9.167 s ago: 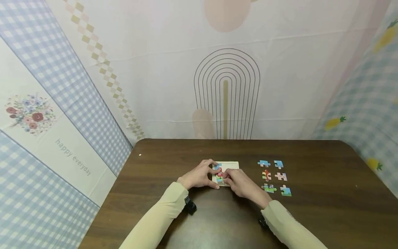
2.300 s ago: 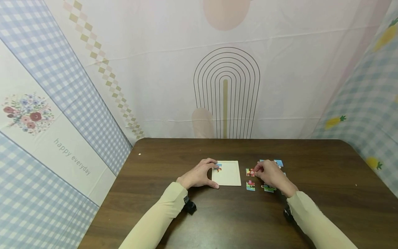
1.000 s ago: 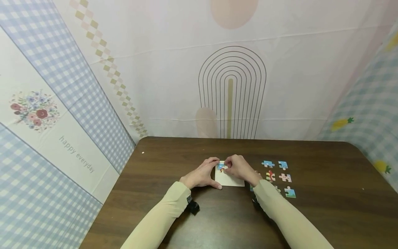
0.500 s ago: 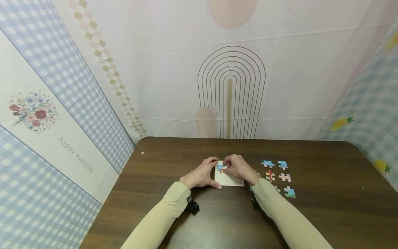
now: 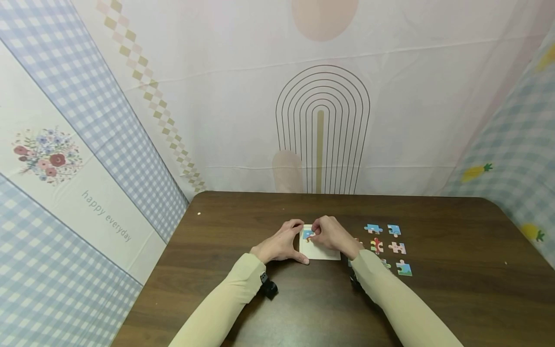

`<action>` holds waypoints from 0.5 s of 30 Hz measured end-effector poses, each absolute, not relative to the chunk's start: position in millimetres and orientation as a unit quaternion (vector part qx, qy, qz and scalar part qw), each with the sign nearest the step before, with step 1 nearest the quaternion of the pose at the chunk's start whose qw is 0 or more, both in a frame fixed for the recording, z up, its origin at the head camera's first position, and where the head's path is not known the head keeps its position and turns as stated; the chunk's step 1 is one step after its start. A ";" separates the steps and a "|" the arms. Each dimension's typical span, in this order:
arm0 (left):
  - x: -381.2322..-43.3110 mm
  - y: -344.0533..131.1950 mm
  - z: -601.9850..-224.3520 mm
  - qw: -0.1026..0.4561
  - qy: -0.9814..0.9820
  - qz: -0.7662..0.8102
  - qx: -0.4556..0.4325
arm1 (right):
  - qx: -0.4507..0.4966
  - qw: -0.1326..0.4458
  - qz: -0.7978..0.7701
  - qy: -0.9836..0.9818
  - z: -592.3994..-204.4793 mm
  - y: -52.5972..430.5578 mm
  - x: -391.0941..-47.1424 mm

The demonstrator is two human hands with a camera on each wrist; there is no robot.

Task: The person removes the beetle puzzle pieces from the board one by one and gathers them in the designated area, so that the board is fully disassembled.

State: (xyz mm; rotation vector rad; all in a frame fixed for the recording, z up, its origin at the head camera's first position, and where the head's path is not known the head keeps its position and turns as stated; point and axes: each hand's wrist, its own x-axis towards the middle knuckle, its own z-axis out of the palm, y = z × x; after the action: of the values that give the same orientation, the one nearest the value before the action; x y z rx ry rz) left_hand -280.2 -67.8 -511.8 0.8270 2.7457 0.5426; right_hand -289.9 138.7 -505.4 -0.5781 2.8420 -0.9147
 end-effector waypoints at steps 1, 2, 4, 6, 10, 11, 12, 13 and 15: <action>-280.0 -67.4 -511.6 0.112 0.935 0.185 0.281 | -0.190 0.050 -0.301 0.933 -505.5 139.9 -289.5; -279.9 -67.0 -511.4 0.113 0.935 0.185 0.280 | -0.189 0.051 -0.302 0.933 -505.4 140.7 -289.1; -279.4 -66.4 -510.8 0.117 0.936 0.186 0.276 | -0.185 0.054 -0.305 0.933 -505.0 142.8 -288.2; -278.9 -66.1 -510.2 0.121 0.936 0.186 0.272 | -0.184 0.055 -0.306 0.933 -504.4 145.7 -287.2; -278.7 -66.0 -509.6 0.128 0.937 0.186 0.268 | -0.178 0.051 -0.312 0.932 -502.0 153.5 -284.3; -278.9 -66.1 -509.7 0.128 0.937 0.187 0.268 | -0.177 0.049 -0.313 0.932 -501.7 156.2 -283.8; -279.2 -66.3 -509.8 0.128 0.936 0.187 0.268 | -0.178 0.048 -0.314 0.931 -500.9 159.1 -282.9; -279.4 -66.5 -510.0 0.128 0.936 0.186 0.269 | -0.177 0.048 -0.315 0.931 -500.2 162.0 -281.9; -279.8 -66.8 -510.5 0.127 0.936 0.187 0.270 | -0.176 0.047 -0.316 0.931 -499.0 168.3 -280.6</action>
State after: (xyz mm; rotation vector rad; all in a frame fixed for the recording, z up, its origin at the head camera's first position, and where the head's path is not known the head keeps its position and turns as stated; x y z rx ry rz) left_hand -279.8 -66.8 -510.5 0.7847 2.7251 0.5444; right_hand -280.6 168.3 -499.0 -0.5365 2.8400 -0.9647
